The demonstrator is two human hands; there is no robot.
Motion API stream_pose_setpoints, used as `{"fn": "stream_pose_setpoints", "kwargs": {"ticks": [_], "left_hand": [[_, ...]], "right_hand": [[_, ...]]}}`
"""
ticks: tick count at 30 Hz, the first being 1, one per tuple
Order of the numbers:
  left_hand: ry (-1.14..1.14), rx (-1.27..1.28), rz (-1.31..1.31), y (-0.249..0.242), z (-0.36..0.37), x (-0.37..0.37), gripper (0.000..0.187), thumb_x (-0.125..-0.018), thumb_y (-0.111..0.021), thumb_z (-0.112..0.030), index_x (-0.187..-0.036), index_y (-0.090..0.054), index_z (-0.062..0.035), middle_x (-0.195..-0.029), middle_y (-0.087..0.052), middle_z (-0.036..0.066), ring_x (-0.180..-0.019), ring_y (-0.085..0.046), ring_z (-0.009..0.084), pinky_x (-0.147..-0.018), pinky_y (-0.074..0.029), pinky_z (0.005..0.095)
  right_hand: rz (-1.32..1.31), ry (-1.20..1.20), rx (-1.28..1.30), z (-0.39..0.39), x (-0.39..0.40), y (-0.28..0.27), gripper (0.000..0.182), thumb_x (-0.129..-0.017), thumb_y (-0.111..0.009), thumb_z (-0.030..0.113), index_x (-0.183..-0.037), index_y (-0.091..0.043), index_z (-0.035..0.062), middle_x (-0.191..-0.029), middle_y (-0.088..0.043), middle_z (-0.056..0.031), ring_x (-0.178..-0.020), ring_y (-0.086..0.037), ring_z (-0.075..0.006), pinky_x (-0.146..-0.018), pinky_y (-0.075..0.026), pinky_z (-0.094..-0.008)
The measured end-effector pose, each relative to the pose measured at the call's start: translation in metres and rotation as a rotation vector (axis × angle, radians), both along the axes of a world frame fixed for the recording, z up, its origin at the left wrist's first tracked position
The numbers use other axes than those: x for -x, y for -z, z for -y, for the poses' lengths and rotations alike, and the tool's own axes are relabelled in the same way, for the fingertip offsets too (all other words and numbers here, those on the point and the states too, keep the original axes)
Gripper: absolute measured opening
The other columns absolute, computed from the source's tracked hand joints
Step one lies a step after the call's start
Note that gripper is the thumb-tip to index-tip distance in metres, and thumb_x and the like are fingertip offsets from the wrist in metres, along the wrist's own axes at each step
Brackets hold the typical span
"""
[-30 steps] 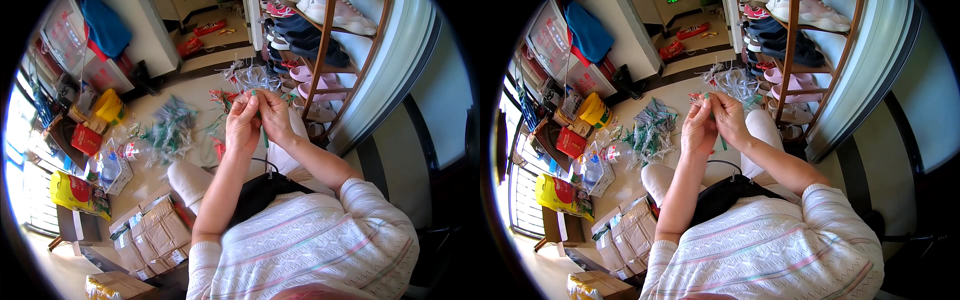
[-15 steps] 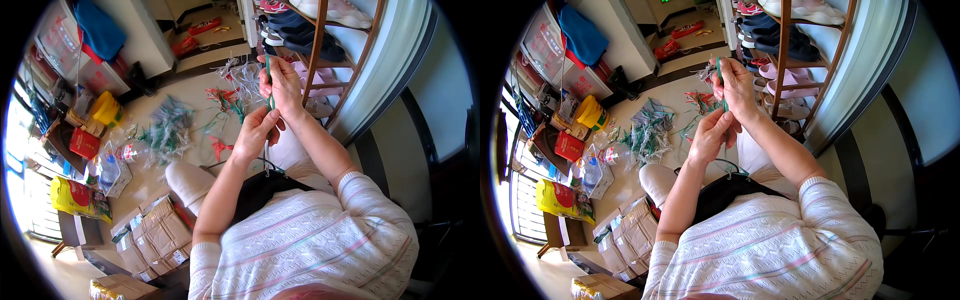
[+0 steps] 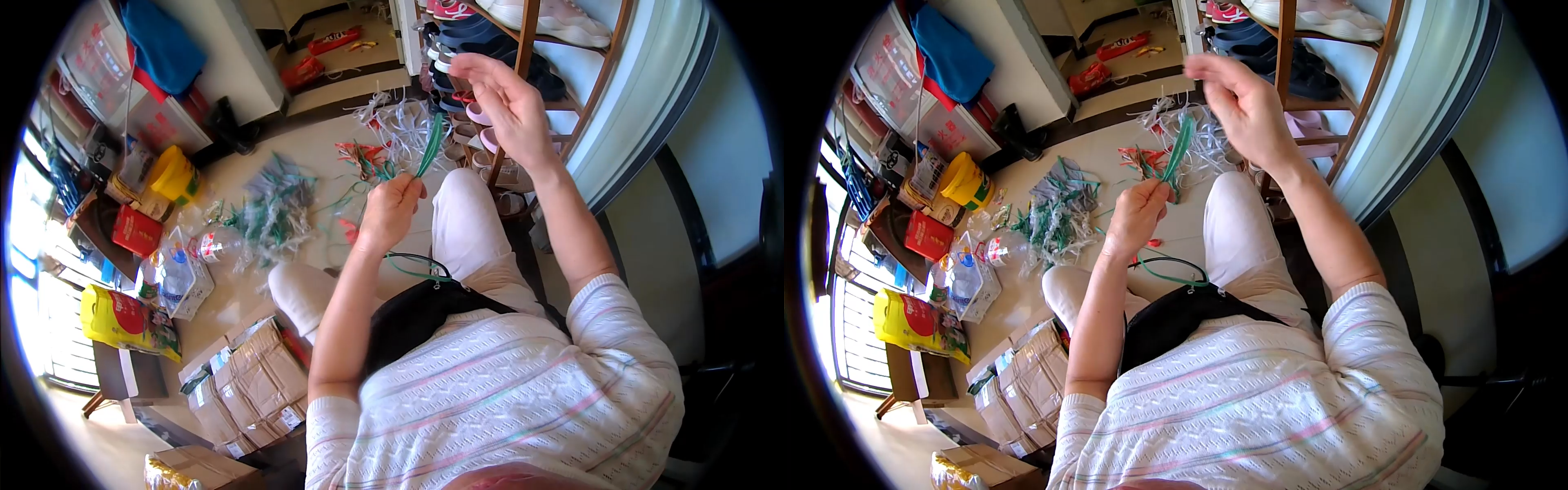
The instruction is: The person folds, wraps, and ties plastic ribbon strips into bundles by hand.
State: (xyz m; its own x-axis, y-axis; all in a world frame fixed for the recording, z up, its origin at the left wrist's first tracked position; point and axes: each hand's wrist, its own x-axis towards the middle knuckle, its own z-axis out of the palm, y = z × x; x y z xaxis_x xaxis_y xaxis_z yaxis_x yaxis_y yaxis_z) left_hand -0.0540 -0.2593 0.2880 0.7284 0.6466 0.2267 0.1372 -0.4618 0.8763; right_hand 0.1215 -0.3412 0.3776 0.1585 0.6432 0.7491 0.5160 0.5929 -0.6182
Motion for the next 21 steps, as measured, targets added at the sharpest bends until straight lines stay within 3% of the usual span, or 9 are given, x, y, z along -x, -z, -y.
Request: {"fn": "stream_pose_setpoints", "kwargs": {"ticks": [2,3,5,9,12,14,15,18,21], "left_hand": [[-0.04,-0.227,-0.09,-0.006,0.005,0.0,0.019,-0.085,-0.052,-0.02,-0.077,-0.059,-0.004,-0.061,-0.058,0.015,-0.058,-0.057,0.0296,-0.055,-0.044,0.0381],[-0.043,-0.304,-0.103,-0.008,0.009,-0.001,0.019,-0.084,-0.053,-0.02,-0.077,-0.06,-0.0042,-0.064,-0.058,0.016,-0.061,-0.057,0.032,-0.057,-0.044,0.0398],[-0.061,-0.471,-0.119,-0.012,0.011,-0.001,0.018,-0.083,-0.055,-0.021,-0.078,-0.06,-0.0046,-0.069,-0.059,0.019,-0.067,-0.058,0.0368,-0.059,-0.045,0.0432],[-0.035,-0.564,-0.099,-0.01,0.005,0.01,0.017,-0.08,-0.062,-0.017,-0.08,-0.061,0.0001,-0.062,-0.057,0.014,-0.049,-0.049,0.0207,-0.052,-0.043,0.0312],[-0.009,-0.335,-0.087,-0.03,0.012,0.016,0.015,-0.077,-0.065,-0.014,-0.081,-0.062,0.0,-0.061,-0.059,0.011,-0.05,-0.051,0.0163,-0.051,-0.043,0.0294],[-0.009,-0.133,-0.054,-0.036,0.012,0.021,0.013,-0.074,-0.067,-0.014,-0.08,-0.064,-0.0021,-0.061,-0.06,0.01,-0.054,-0.057,0.016,-0.053,-0.045,0.0305],[0.017,-0.077,-0.03,-0.032,0.007,0.023,0.017,-0.078,-0.065,-0.007,-0.092,-0.062,0.0006,-0.062,-0.057,-0.001,-0.056,-0.046,0.0033,-0.048,-0.037,0.0202],[0.04,-0.085,0.161,-0.027,0.0,0.026,0.019,-0.08,-0.064,-0.008,-0.096,-0.062,0.0022,-0.065,-0.056,-0.001,-0.056,-0.046,0.0042,-0.05,-0.037,0.0191],[0.042,0.228,0.341,-0.026,0.0,0.023,0.018,-0.082,-0.061,-0.006,-0.098,-0.061,0.0029,-0.069,-0.057,0.001,-0.057,-0.049,0.0063,-0.052,-0.039,0.0194]], "right_hand": [[0.18,-0.07,0.202,0.024,0.025,-0.016,0.025,-0.087,-0.047,0.002,-0.111,-0.055,0.0024,-0.103,-0.06,-0.0058,-0.092,-0.057,-0.0127,-0.081,-0.045,-0.0275],[0.466,-0.082,0.169,0.016,0.028,-0.005,0.025,-0.088,-0.048,0.005,-0.112,-0.055,0.0016,-0.103,-0.06,-0.0091,-0.086,-0.06,-0.0177,-0.075,-0.047,-0.0307],[0.64,-0.133,0.312,0.001,0.023,0.02,0.023,-0.089,-0.049,0.015,-0.106,-0.056,0.0012,-0.089,-0.062,-0.0155,-0.073,-0.061,-0.0275,-0.065,-0.047,-0.0351],[0.677,-0.144,0.766,0.007,0.025,0.02,0.023,-0.088,-0.049,0.025,-0.085,-0.056,0.0032,-0.071,-0.058,-0.0175,-0.069,-0.058,-0.0344,-0.061,-0.043,-0.0401],[0.69,-0.234,0.711,0.006,0.015,0.026,0.024,-0.088,-0.05,0.025,-0.083,-0.057,0.003,-0.072,-0.058,-0.018,-0.068,-0.057,-0.0345,-0.06,-0.043,-0.0406],[0.594,-0.268,0.675,0.01,0.014,0.03,0.024,-0.089,-0.051,0.024,-0.083,-0.058,0.0023,-0.071,-0.059,-0.015,-0.065,-0.057,-0.03,-0.061,-0.043,-0.0371],[0.548,-0.273,0.652,0.012,0.013,0.031,0.024,-0.089,-0.051,0.024,-0.083,-0.058,0.0018,-0.071,-0.059,-0.0135,-0.064,-0.057,-0.0274,-0.061,-0.044,-0.0356],[0.337,-0.261,0.578,0.012,0.016,0.039,0.026,-0.091,-0.049,0.023,-0.082,-0.057,0.0006,-0.069,-0.058,-0.0081,-0.062,-0.056,-0.0177,-0.061,-0.044,-0.0302],[0.077,-0.267,0.488,0.009,0.027,0.052,0.026,-0.092,-0.048,0.022,-0.079,-0.056,0.001,-0.059,-0.046,-0.0003,-0.056,-0.042,-0.0083,-0.052,-0.036,-0.0238]]}}
